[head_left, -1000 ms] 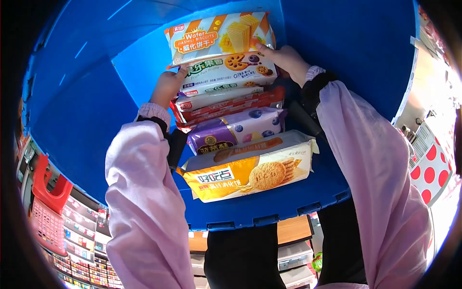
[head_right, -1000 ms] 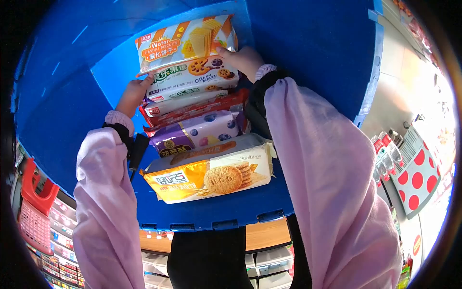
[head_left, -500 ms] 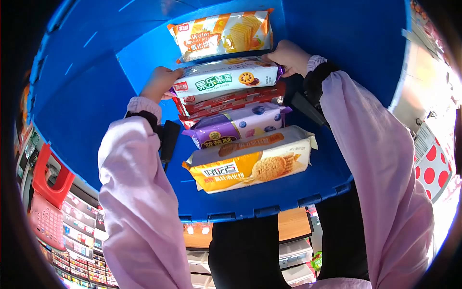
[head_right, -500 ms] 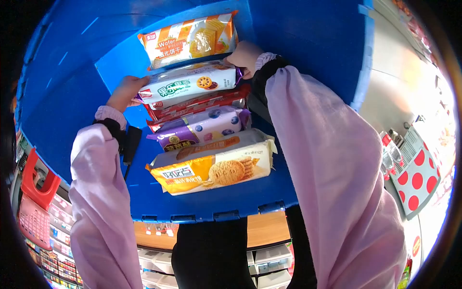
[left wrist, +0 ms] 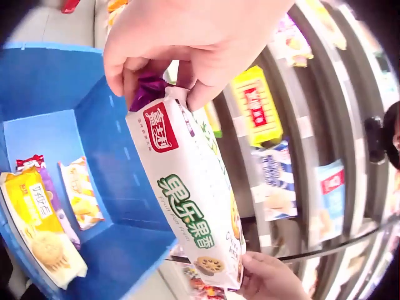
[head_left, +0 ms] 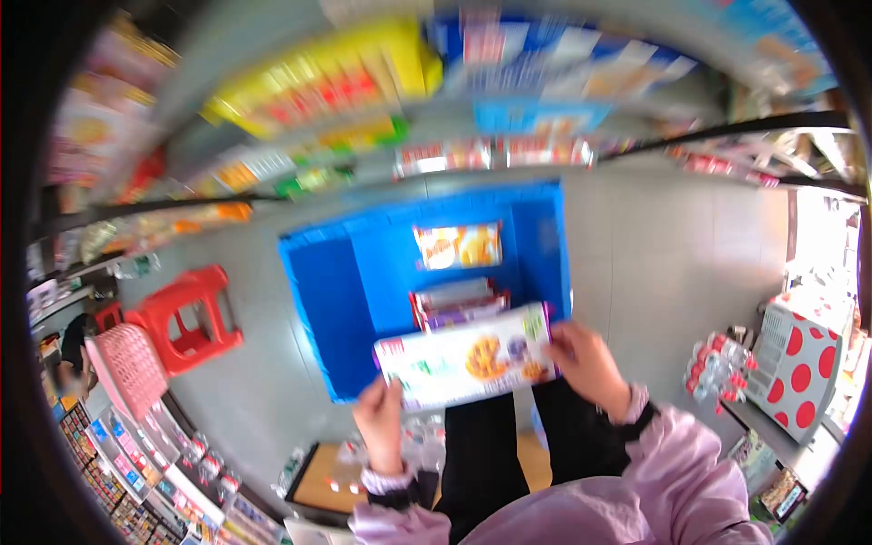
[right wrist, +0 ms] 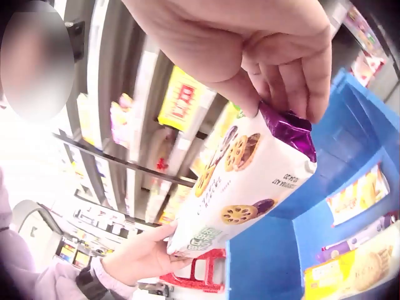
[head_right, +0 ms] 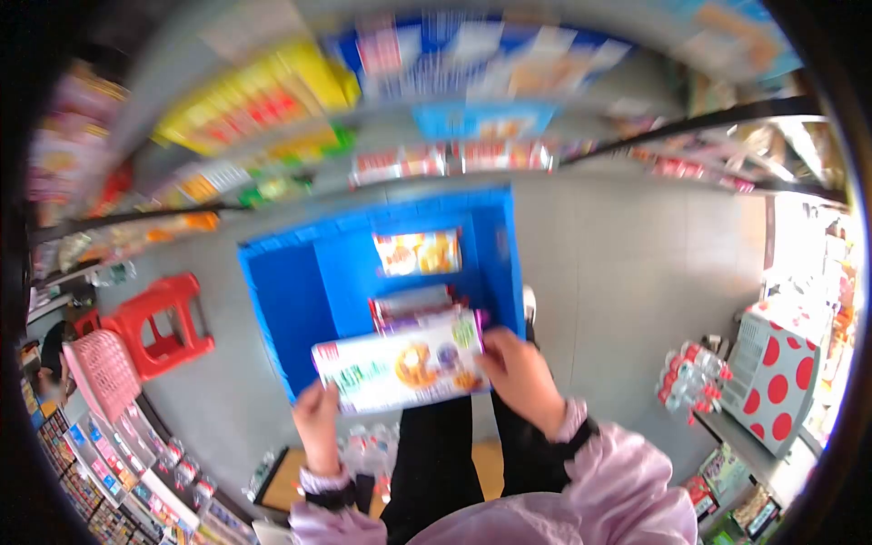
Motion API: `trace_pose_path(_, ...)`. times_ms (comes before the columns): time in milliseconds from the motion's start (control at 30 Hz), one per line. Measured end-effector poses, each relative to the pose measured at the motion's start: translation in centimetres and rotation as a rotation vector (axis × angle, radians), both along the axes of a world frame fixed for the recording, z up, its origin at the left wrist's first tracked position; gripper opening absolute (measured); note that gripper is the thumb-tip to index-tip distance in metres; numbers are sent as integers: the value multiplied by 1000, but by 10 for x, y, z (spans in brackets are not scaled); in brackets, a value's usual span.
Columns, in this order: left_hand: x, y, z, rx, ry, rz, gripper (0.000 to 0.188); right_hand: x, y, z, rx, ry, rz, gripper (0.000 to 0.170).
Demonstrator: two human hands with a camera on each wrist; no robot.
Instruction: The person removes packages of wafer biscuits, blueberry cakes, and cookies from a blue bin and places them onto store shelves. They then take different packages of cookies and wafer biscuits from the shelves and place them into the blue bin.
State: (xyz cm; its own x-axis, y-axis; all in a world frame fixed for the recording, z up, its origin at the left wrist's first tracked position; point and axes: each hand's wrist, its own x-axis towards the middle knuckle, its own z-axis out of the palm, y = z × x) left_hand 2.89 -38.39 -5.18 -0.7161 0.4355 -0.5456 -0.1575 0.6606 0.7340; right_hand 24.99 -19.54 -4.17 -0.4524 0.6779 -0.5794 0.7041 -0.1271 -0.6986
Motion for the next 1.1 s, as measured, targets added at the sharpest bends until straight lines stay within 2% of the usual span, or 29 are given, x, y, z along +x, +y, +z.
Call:
trace_pose_path(100, 19, 7, 120, 80, -43, 15, 19, 24, 0, 111, 67, 97, -43, 17)
trace_pose_path(200, 31, 13, 189, 302, -117, 92, 23, 46, 3, 197, 146, 233, -119, 17)
trace_pose_path(233, 28, 13, 219, 220, -33, -146, 31, 53, 6, 220, 186, 265, -137, 16)
trace_pose_path(300, 28, 36, 255, 430, 8, -176, 34, 63, 19, 269, 340, 296, -142, 16)
trace_pose_path(333, 33, 46, 267, 524, 16, -184, 36, 69, 25, 290, 406, 299, -139, 17)
trace_pose_path(367, 37, 70, 278, 653, -16, -95, 27, 74, 36, 307, 500, 346, -152, 17)
trace_pose_path(467, 45, 135, 328, 701, 279, -227, 18, 88, 76, 327, 629, 424, -242, 15)
trace_pose_path(500, 46, 156, 339, 750, 351, -230, 16, 89, 93, 330, 673, 520, -295, 14)
trace_pose_path(600, 49, 221, 364, 812, 534, -269, 17, 91, 147, 355, 639, 691, -413, 12)
trace_pose_path(667, 56, 265, 378, 902, 325, -189, 19, 89, 188, 365, 696, 784, -458, 14)
trace_pose_path(867, 68, 370, 365, 1024, 182, -229, 22, 102, 281, 347, 871, 699, -435, 21)
trace_pose_path(933, 71, 386, 358, 989, 162, -225, 21, 102, 295, 345, 915, 630, -432, 27)
trace_pose_path(1100, 77, 402, 348, 920, 286, -206, 18, 96, 314, 332, 933, 508, -455, 39)
